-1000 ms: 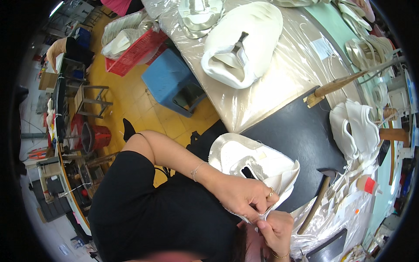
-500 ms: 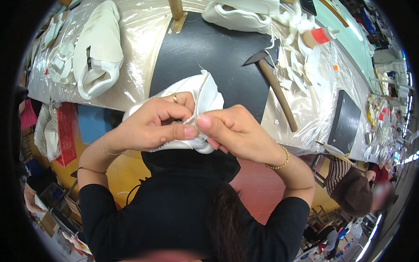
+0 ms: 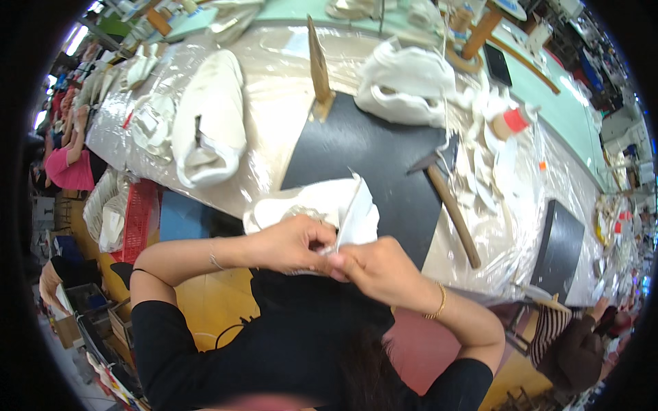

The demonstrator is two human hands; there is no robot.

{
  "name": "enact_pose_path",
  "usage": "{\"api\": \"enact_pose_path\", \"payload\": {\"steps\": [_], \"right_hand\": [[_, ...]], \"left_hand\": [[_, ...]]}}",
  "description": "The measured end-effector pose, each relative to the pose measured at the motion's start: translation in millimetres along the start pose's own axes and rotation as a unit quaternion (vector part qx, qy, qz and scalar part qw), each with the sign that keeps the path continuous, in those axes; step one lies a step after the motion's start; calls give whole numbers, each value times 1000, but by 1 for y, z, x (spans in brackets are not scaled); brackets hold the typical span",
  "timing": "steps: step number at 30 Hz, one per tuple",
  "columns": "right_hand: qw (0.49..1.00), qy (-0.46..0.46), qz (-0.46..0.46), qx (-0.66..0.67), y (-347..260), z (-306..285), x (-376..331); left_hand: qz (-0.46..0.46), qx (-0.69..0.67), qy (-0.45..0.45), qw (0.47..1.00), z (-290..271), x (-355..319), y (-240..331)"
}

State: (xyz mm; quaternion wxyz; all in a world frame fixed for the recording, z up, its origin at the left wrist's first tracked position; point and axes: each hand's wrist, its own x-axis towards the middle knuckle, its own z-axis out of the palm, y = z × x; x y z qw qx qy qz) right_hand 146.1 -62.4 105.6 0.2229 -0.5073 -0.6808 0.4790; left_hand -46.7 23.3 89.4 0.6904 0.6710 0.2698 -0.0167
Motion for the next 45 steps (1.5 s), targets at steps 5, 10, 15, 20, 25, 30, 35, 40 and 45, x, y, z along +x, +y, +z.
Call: {"api": "enact_pose_path", "payload": {"steps": [5,10,15,20,25,30,35,40,45], "right_hand": [[969,39,-70,-233,-1,8,-11],[991,-34,-41,-124,-9,-1,-19],[990,-34,-131,24,-27,-6,-33],[975,-9,-215,46,-34,-8,-37],[975,-33,-219,16,-32,-14,-46],[991,-65,-28,116,-16,-17,-39],[957,-74,93,263,-7,-24,-21],[957,-57,138,247,-4,-21,-17],[987,-44,76,134,3,-12,-20]], "left_hand": [[69,110,10,991,10,-3,-9],[155,59,-38,985,13,-9,1],[174,-69,-88,978,22,-32,22],[224,-38,-82,970,27,-38,34],[220,13,-73,973,24,-49,36],[158,46,-43,985,12,-33,26],[-42,-108,-91,989,-8,-10,24],[-76,-36,-86,993,-14,-7,34],[-162,19,-28,986,-5,-10,25]]}}
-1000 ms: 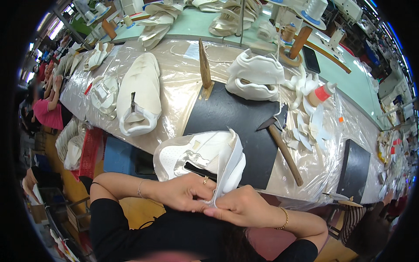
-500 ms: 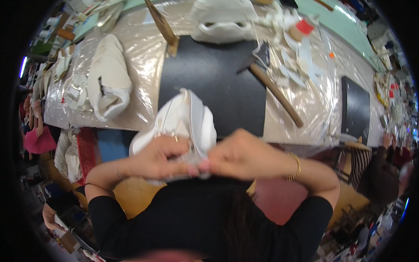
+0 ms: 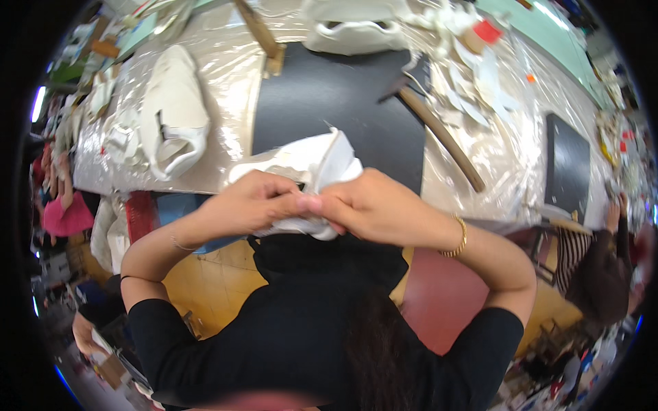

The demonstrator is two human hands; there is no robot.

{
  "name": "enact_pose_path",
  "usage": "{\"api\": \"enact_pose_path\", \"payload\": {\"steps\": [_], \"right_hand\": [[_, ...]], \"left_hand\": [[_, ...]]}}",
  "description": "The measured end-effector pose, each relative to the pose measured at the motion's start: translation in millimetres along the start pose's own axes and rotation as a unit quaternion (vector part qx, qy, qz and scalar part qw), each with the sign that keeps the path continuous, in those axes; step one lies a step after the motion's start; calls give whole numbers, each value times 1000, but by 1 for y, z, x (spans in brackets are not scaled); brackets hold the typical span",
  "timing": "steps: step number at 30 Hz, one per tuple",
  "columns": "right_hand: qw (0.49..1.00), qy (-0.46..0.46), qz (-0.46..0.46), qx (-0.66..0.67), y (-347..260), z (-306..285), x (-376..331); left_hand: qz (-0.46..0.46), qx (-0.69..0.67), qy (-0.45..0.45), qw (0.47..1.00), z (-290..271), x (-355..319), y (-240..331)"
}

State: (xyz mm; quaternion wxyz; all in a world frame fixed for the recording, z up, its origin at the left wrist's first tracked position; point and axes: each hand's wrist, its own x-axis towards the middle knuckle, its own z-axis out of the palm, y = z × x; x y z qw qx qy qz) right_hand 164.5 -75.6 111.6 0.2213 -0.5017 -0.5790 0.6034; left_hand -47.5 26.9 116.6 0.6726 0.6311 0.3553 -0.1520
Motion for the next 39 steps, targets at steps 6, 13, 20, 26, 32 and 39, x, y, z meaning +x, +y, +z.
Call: {"api": "enact_pose_path", "payload": {"steps": [6,13,20,26,32,39], "right_hand": [[990,25,-72,-121,-16,4,1],[909,143,-195,-339,7,14,8],[889,132,-149,-413,24,29,24],[900,103,-165,-390,27,40,29],[922,111,-133,-345,28,45,27],[940,121,-98,-304,28,49,23]], "left_hand": [[65,55,50,995,10,-2,-28],[115,-67,63,989,13,20,-50],[119,-109,60,985,27,35,-71],[139,-55,110,983,27,39,-90],[94,-110,87,986,28,43,-90],[55,-251,30,966,27,44,-92]]}}
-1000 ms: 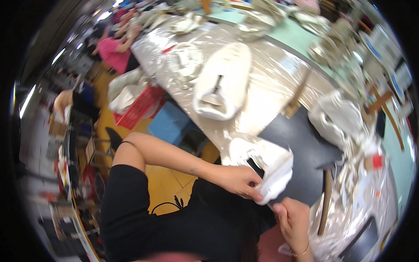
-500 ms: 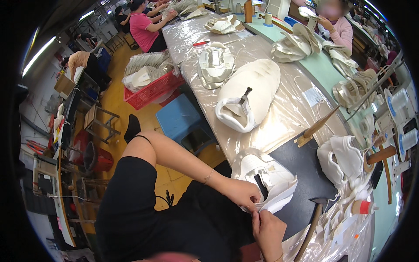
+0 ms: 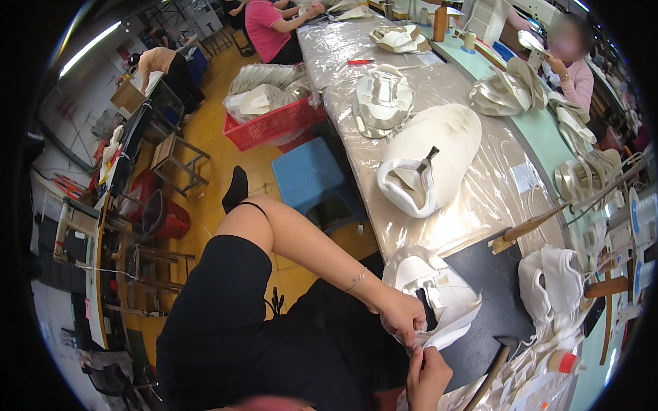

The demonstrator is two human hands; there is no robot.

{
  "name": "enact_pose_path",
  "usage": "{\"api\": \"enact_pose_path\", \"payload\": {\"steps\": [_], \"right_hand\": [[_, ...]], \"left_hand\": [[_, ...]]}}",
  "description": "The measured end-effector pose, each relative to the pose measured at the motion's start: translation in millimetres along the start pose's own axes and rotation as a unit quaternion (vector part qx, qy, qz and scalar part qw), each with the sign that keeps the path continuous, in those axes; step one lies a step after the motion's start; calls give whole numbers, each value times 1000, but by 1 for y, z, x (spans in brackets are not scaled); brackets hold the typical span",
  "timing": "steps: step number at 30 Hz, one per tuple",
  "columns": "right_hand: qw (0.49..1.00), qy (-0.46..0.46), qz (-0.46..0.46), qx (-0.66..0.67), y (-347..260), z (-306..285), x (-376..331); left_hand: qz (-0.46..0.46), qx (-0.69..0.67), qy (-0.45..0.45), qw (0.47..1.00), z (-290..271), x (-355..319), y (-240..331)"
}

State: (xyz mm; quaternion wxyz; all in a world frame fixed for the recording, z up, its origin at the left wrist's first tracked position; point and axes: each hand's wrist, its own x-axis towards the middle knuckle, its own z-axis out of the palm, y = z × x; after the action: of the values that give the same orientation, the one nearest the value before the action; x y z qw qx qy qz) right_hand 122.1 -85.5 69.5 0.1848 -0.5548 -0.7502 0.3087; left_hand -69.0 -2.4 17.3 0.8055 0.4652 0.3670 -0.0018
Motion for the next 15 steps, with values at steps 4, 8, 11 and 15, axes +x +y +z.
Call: {"api": "enact_pose_path", "payload": {"steps": [4,8,11,15], "right_hand": [[1000,7,2,13,0,0,1],[1000,18,-1,9,-1,0,3],[999,24,13,19,1,-2,4],[998,43,24,50,6,-3,3]], "left_hand": [[6,13,27,1000,-1,3,-3],[6,-4,15,1000,-5,4,-2],[32,-16,24,999,-3,3,0],[52,-2,57,997,0,1,9]]}}
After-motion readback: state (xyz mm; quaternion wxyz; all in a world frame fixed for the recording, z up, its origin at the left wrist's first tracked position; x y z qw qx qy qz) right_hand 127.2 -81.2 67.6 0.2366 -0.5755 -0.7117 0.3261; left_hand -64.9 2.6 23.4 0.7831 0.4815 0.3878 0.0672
